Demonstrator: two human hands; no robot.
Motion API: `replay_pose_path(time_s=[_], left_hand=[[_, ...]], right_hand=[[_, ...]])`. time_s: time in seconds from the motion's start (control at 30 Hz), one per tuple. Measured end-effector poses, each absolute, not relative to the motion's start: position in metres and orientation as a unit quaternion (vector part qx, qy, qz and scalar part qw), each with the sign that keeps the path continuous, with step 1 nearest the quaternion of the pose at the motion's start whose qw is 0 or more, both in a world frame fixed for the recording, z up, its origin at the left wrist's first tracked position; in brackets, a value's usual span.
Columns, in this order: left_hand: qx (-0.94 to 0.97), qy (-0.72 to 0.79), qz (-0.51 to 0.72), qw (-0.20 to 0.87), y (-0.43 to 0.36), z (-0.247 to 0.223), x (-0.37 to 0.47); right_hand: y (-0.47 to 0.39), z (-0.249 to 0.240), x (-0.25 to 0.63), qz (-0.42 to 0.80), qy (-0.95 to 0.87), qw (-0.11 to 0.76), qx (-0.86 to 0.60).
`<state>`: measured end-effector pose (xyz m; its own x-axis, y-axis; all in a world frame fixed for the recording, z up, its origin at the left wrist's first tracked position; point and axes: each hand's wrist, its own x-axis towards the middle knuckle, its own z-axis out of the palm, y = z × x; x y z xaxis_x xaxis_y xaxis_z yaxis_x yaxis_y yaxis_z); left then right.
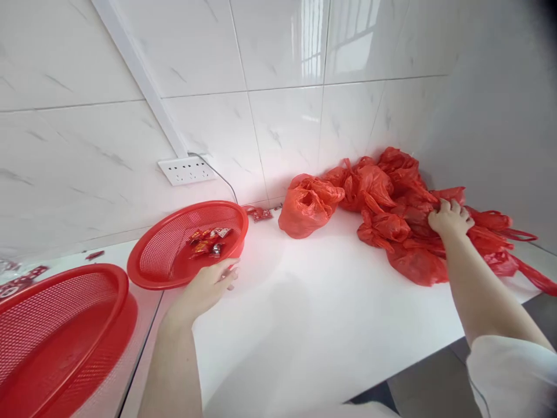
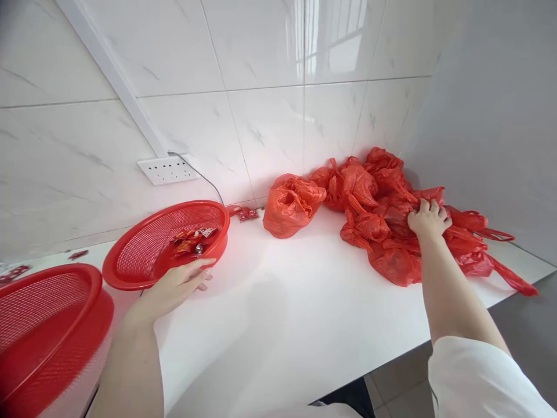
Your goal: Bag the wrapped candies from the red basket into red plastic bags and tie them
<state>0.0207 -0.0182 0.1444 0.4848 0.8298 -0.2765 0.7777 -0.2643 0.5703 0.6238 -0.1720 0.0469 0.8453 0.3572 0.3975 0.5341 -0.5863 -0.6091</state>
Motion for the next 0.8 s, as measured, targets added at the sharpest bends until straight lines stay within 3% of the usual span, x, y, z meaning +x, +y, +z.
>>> replay_pose_path(time_s=[0.13,0.27,0.47,0.63,0.8], left_hand=[[0.792,0.507,0.032,0.338,-0.021,0.145,0.022],[0.790,0.499,0.032,0.355,-0.021,0.141,0.023],[0.801,0.494,0.035,0.336,-0.023,0.139,0.026],[0.808,0.473,0.048,0.348,-0.031,0.142,0.021],[0.813,0.422,0.141,0.376,-0.031,0.142,0.017]], right_hand=[[-0.151,0.072,0.614,-0.169,-0.300,0.383,-0.857],[-0.110,0.097,0.549,-0.191,-0.440,0.330,-0.813],[-0.033,0.079,0.464,-0.152,-0.557,0.317,-0.753],[0.000,0.086,0.447,-0.123,-0.484,0.417,-0.759],[-0.013,0.120,0.399,-0.097,-0.391,0.673,-0.621]])
